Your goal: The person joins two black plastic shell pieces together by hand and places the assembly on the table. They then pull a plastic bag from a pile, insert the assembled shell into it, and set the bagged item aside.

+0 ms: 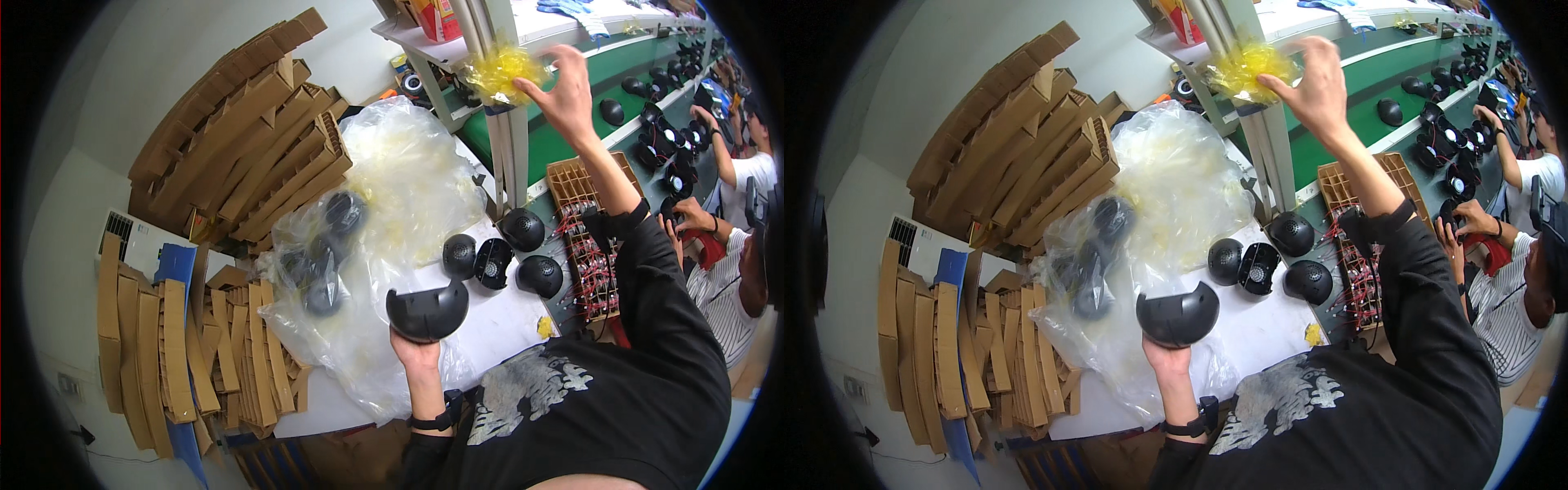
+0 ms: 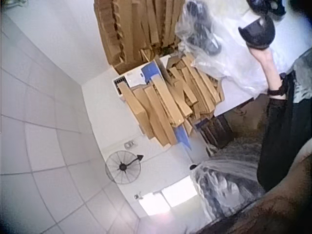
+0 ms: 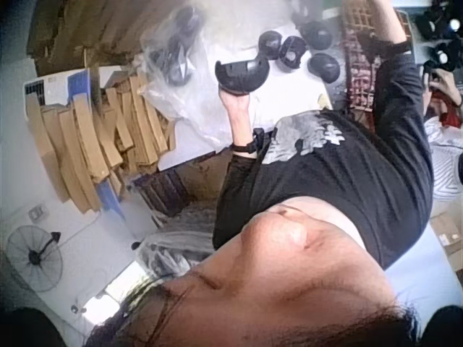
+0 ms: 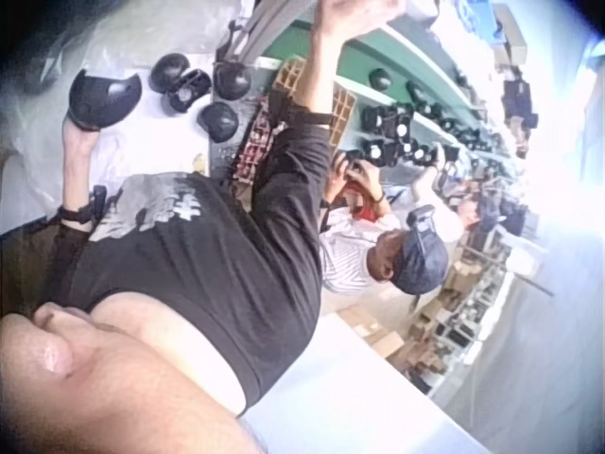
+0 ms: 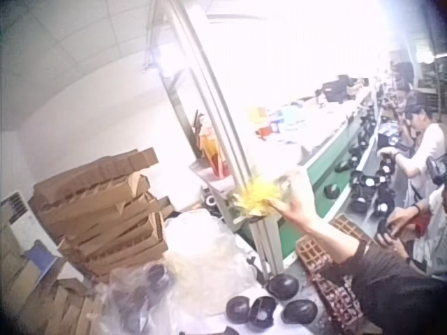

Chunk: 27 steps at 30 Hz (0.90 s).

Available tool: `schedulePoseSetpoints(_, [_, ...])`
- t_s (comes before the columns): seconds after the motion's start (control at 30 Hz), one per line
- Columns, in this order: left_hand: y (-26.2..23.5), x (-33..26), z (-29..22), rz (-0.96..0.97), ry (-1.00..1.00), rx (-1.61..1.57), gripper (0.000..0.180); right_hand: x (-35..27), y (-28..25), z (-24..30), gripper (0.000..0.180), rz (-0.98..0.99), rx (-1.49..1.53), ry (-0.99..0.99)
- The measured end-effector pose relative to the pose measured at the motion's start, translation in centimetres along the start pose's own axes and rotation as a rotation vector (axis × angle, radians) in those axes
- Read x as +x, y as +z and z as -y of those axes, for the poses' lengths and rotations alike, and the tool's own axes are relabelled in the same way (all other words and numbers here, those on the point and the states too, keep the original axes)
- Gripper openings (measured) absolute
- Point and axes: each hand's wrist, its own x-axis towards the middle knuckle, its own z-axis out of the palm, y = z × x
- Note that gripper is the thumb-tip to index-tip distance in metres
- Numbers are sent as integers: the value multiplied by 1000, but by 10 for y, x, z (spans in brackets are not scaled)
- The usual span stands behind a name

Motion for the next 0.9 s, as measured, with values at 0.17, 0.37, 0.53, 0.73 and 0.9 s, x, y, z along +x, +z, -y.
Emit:
schedulePoseSetpoints(0.17, [19,0,11,-58,-28,83,42,-26,-32,14,78,-45,250,-64])
schedulePoseSetpoints(0.37, [27,0,56,-132,-167,147,48,-146,-93,107,95,936,724,-325])
schedulePoseSetpoints(0.53, [23,-2,79,-80,-318,313,47,-180,-95,93,85,1095,665,-75])
schedulePoseSetpoints(0.73, [-34,-27,65,-113,-368,751,44,-192,-69,13,79,1086,474,328])
schedulePoseSetpoints(0.9, [-103,-50,20,31,-552,1367,29,-202,-2,-133,80,690,415,1009])
